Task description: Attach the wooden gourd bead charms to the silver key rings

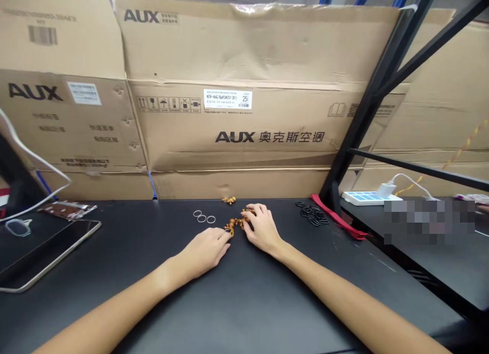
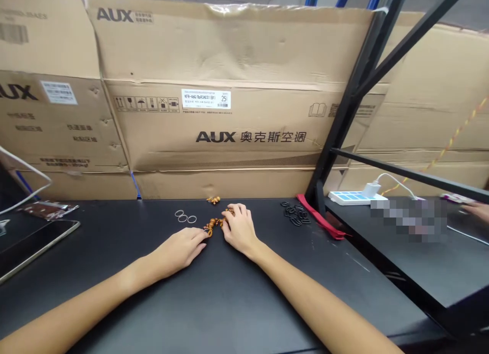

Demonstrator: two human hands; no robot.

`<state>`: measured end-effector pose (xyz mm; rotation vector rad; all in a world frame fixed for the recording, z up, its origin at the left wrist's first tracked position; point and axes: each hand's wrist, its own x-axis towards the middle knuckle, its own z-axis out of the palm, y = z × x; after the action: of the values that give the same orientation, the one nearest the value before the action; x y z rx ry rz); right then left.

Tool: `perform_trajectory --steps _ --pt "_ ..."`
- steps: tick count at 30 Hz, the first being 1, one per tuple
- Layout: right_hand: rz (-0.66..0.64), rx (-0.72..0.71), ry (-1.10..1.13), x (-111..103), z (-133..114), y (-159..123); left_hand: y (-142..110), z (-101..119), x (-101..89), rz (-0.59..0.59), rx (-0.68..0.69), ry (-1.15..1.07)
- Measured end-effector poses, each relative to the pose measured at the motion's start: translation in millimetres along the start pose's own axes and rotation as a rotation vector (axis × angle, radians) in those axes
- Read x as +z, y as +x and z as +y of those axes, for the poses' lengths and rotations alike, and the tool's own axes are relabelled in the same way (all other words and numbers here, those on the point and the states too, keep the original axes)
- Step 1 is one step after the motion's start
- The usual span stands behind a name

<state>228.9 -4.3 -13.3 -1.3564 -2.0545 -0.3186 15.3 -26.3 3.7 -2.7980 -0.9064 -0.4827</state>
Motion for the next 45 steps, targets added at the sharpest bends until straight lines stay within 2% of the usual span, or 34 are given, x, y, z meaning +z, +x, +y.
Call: perform_trajectory --steps 2,5,8,22,32,38,45 --pt "-0.004 -0.073 0.057 -4 -6 -2 -3 -1 -1.4 -0.012 -0.024 -0.037" --pt "-0.085 -0.212 0.124 -10 -15 -5 -2 -4 -0.3 -0.014 -0.052 -0.095" --pt "-0.142 -0.27 0.144 -12 -19 -6 -2 -5 0.7 -0.009 -0.065 -0.15" --pt "-0.123 -0.222 0.232 -10 -17 -5 -3 -4 -2.9 -0.013 -0.077 -0.174" --pt "-0.15 -0.214 0.376 -14 -27 -6 -1 -9 0.8 0.143 -0.085 -0.341" --pt "-0.13 -0.144 0.336 -7 -19 -6 0 -12 2.8 0.138 -0.1 -0.417" --pt "-0.15 -0.187 0.408 -11 -26 -7 0 -13 5.0 0.143 -0.112 -0.42"
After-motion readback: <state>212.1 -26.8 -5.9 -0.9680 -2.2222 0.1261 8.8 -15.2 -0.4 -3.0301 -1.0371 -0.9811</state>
